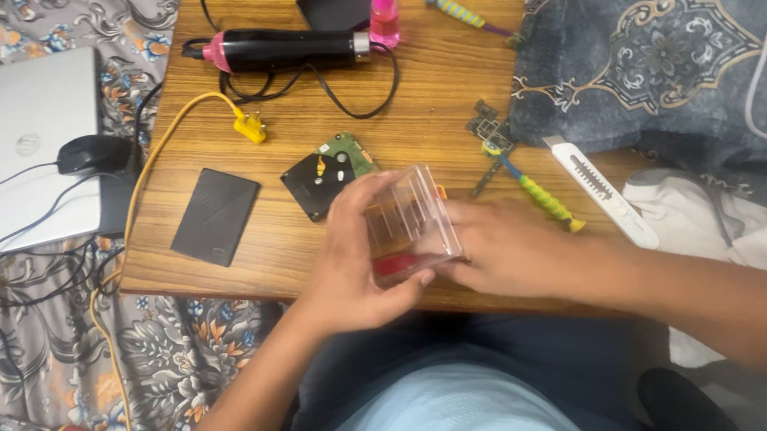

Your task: The person uses a screwdriver to remove screws from a hard drive circuit board on a table while sitting on a bed. They open a small orange container and handle electronic components.

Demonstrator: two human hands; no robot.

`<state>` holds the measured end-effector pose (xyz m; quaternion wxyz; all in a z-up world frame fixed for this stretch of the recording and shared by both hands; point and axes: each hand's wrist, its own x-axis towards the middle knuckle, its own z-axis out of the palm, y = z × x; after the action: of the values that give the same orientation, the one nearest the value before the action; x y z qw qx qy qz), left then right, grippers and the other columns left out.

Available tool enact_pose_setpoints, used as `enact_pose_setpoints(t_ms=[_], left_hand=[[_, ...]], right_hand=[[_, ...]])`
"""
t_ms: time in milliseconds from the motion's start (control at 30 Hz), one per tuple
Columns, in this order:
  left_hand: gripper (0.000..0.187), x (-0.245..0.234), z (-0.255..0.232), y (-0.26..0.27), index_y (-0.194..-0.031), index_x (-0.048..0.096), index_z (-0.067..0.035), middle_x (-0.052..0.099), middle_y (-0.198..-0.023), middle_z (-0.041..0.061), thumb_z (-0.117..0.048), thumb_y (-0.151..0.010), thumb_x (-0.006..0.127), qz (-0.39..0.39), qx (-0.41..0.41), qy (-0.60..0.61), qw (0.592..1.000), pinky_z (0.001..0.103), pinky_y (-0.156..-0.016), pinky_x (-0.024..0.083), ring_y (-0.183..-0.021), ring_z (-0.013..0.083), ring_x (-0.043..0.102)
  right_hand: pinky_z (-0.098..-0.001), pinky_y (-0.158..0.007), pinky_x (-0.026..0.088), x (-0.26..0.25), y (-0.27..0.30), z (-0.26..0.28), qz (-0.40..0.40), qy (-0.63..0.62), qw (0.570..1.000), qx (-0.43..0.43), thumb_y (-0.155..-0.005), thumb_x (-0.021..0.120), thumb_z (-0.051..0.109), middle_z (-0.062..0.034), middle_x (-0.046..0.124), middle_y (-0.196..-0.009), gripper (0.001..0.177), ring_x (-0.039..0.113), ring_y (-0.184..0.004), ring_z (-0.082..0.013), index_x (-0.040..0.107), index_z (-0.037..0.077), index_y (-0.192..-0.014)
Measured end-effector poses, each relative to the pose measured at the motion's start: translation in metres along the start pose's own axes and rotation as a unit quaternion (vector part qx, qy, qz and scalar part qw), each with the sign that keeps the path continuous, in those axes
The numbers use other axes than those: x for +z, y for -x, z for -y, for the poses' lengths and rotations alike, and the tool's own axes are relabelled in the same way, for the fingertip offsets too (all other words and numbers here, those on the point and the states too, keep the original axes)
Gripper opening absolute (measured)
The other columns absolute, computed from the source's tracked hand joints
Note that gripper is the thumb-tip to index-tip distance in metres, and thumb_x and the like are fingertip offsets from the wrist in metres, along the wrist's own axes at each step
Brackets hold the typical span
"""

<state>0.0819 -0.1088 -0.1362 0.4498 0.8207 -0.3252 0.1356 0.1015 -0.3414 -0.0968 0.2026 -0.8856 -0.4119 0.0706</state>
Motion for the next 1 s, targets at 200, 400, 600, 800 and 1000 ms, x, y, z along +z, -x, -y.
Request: enact_pose_setpoints(t_ms=[200, 400, 600, 800, 1000], left_hand=[[0.102, 0.001, 0.002, 0.002, -0.154, 0.027, 0.0, 0.043, -0.153, 0.022, -0.025, -0.074, 0.085, -0.004, -0.004, 0.022, 1.0, 0.05, -0.126, 0.033, -0.147, 0.0416, 0.042], [0.104, 0.002, 0.006, 0.003, -0.154, 0.025, 0.0, 0.043, -0.152, 0.023, -0.023, -0.072, 0.085, -0.008, -0.005, 0.049, 0.999, 0.049, -0.126, 0.035, -0.147, 0.0403, 0.043], [0.104, 0.002, 0.005, 0.004, -0.155, 0.025, 0.0, 0.043, -0.152, 0.023, -0.023, -0.072, 0.085, -0.005, -0.016, 0.06, 0.998, 0.048, -0.125, 0.035, -0.146, 0.0393, 0.045], [0.105, -0.001, 0.003, 0.002, -0.155, 0.025, 0.0, 0.042, -0.153, 0.024, -0.025, -0.073, 0.085, -0.001, -0.009, 0.031, 0.999, 0.049, -0.125, 0.036, -0.147, 0.0407, 0.043], [0.105, 0.002, 0.003, 0.004, -0.154, 0.025, -0.001, 0.043, -0.153, 0.023, -0.025, -0.072, 0.086, 0.005, -0.026, 0.031, 0.999, 0.049, -0.124, 0.036, -0.147, 0.0404, 0.043]], right_hand=[[-0.0462, -0.057, 0.056, -0.001, -0.008, 0.004, -0.011, 0.07, 0.996, -0.046, -0.085, 0.071, 0.027, -0.0079, 0.07, -0.099, 0.019, 0.07, -0.072, -0.0318, 0.072, 0.02, -0.102], [-0.0453, -0.052, 0.055, -0.008, -0.012, -0.001, 0.047, 0.088, 0.99, -0.1, -0.087, 0.069, 0.024, -0.0086, 0.067, -0.078, 0.011, 0.071, -0.071, -0.0291, 0.066, 0.015, -0.092], [-0.0441, -0.051, 0.054, 0.008, -0.012, -0.008, -0.021, 0.095, 0.988, -0.121, -0.082, 0.074, 0.039, -0.0097, 0.066, -0.081, 0.032, 0.071, -0.07, -0.0291, 0.065, 0.01, -0.093], [-0.045, -0.058, 0.054, 0.009, -0.003, -0.008, -0.059, 0.093, 0.987, -0.119, -0.086, 0.072, 0.035, -0.0039, 0.068, -0.088, 0.022, 0.071, -0.072, -0.0268, 0.07, 0.016, -0.098], [-0.0476, -0.067, 0.054, -0.005, -0.003, 0.004, 0.033, 0.055, 0.998, -0.024, -0.087, 0.074, 0.033, -0.0004, 0.071, -0.091, 0.018, 0.07, -0.08, -0.0275, 0.074, 0.021, -0.101]])
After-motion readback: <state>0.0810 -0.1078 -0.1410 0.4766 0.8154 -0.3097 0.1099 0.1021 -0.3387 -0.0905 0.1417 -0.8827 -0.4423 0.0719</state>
